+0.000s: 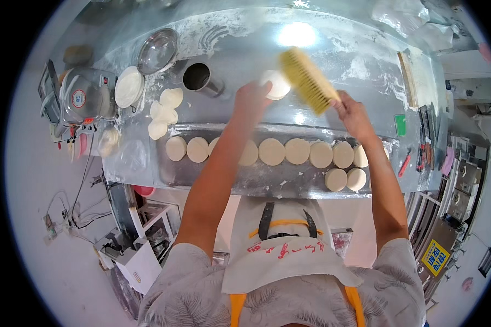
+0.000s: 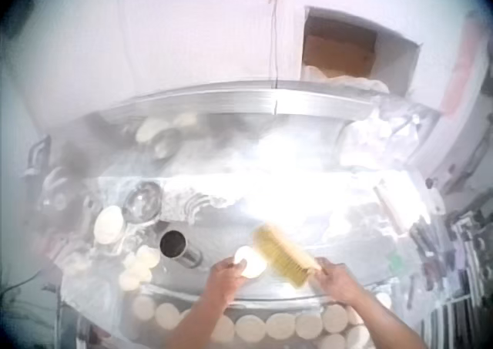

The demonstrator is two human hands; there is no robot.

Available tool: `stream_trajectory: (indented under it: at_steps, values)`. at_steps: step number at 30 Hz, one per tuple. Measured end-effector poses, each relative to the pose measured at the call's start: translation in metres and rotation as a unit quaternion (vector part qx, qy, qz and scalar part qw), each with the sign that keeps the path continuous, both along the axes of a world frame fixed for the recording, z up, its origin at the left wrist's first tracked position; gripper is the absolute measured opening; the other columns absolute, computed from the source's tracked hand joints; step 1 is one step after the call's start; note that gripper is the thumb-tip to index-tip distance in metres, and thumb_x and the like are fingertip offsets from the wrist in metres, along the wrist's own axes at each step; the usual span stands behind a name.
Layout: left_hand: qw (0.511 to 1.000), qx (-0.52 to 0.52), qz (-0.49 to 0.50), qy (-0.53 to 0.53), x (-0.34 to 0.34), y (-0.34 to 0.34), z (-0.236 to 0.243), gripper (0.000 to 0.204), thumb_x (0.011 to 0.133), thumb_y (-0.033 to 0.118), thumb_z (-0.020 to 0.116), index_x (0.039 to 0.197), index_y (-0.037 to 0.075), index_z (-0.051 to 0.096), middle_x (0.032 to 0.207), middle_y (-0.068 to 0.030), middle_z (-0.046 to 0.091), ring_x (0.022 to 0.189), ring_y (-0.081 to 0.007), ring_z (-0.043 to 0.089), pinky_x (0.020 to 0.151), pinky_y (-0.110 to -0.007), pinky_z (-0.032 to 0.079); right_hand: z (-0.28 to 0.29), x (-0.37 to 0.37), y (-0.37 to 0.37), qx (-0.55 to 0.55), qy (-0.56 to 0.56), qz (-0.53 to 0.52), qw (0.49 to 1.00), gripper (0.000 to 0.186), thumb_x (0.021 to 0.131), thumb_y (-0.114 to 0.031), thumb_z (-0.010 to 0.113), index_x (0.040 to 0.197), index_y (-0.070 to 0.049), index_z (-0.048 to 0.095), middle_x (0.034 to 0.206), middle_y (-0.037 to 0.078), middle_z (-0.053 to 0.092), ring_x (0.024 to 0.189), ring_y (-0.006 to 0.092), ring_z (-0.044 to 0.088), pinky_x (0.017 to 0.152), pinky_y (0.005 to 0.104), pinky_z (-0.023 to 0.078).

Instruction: The person repeatedly picks up stacks of round dough discs, brushes them with a bristled brush, and places them back on a metal tray. The person also handles a plastic sheet and a metal cutter during the process.

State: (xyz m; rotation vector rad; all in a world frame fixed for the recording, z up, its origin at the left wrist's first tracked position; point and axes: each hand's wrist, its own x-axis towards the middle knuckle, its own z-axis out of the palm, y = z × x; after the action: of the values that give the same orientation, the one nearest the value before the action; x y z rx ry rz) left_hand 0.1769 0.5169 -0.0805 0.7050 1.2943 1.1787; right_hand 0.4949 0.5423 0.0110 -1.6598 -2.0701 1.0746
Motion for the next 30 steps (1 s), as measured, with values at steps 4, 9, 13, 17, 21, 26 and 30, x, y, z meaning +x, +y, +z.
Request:
stream_trajectory:
  at_steps: [4, 9, 13, 17, 21, 26, 30]
  values:
    - [0.997, 0.072, -0.014, 0.035, -0.026, -0.016, -0.008, 0.033, 0.104, 0.008, 0.069, 0.129, -0.013, 0.061, 0.127, -0.0185, 0.07, 0.12, -0.027, 0.07, 0.111, -0.044, 0.056, 0.068, -0.017, -0.018, -0.2, 0.194, -0.004, 0.961, 0.041, 0.11, -0.036, 0.064, 0.139, -0.007, 0.065, 0.071, 0.006, 0.056, 0.066, 0.0147, 0.056, 0.062, 0.0369, 0.048]
    - [0.987, -0.039, 0.048, -0.146, 0.001, -0.018, 0.04, 0.037, 0.104, 0.009, 0.069, 0.134, -0.013, 0.06, 0.128, -0.0174, 0.07, 0.121, -0.0264, 0.07, 0.108, -0.041, 0.058, 0.034, 0.018, -0.009, -0.024, 0.049, -0.079, 0.995, 0.039, 0.107, -0.035, 0.067, 0.133, -0.005, 0.07, 0.078, 0.005, 0.062, 0.071, 0.0138, 0.054, 0.069, 0.0327, 0.049]
    - [0.988, 0.034, -0.108, 0.103, -0.02, -0.032, 0.03, 0.043, 0.105, 0.013, 0.069, 0.14, -0.009, 0.057, 0.134, -0.016, 0.068, 0.123, -0.0245, 0.069, 0.105, -0.039, 0.059, 0.064, 0.012, -0.027, -0.065, 0.076, 0.111, 0.989, 0.041, 0.107, -0.034, 0.067, 0.138, -0.007, 0.069, 0.077, 0.008, 0.061, 0.071, 0.0151, 0.054, 0.069, 0.0336, 0.049]
    - [0.994, -0.014, -0.09, -0.062, -0.026, -0.024, 0.046, 0.048, 0.105, 0.017, 0.07, 0.143, -0.007, 0.055, 0.134, -0.0144, 0.068, 0.122, -0.0234, 0.069, 0.103, -0.038, 0.059, 0.064, 0.033, -0.028, -0.012, 0.038, -0.116, 0.992, 0.042, 0.106, -0.034, 0.069, 0.14, -0.009, 0.07, 0.077, 0.003, 0.061, 0.068, 0.0111, 0.054, 0.065, 0.0306, 0.048]
    - [0.991, -0.024, -0.097, -0.088, -0.03, -0.033, 0.047, 0.056, 0.098, 0.013, 0.078, 0.145, -0.006, 0.054, 0.134, -0.0134, 0.068, 0.121, -0.0229, 0.069, 0.103, -0.038, 0.058, 0.075, 0.025, -0.05, -0.067, 0.11, -0.073, 0.989, 0.038, 0.106, -0.028, 0.071, 0.139, -0.008, 0.07, 0.076, -0.002, 0.057, 0.068, 0.0072, 0.052, 0.062, 0.0279, 0.046]
    - [0.991, -0.007, -0.129, 0.023, -0.01, -0.043, 0.065, 0.069, 0.083, 0.003, 0.088, 0.144, -0.001, 0.058, 0.129, -0.0118, 0.071, 0.118, -0.0203, 0.07, 0.101, -0.035, 0.057, 0.08, 0.026, -0.067, -0.134, 0.133, -0.113, 0.975, 0.04, 0.106, -0.028, 0.073, 0.139, -0.005, 0.071, 0.078, -0.004, 0.057, 0.068, 0.0059, 0.051, 0.061, 0.0265, 0.046]
    - [0.98, 0.011, -0.182, 0.079, -0.016, -0.042, 0.066, 0.061, 0.081, 0.001, 0.088, 0.137, 0.0, 0.065, 0.119, -0.0092, 0.076, 0.111, -0.019, 0.072, 0.099, -0.035, 0.057, 0.09, 0.033, -0.07, -0.212, 0.158, -0.012, 0.964, 0.041, 0.105, -0.027, 0.074, 0.14, -0.006, 0.07, 0.078, -0.004, 0.058, 0.069, 0.0058, 0.051, 0.062, 0.0263, 0.046]
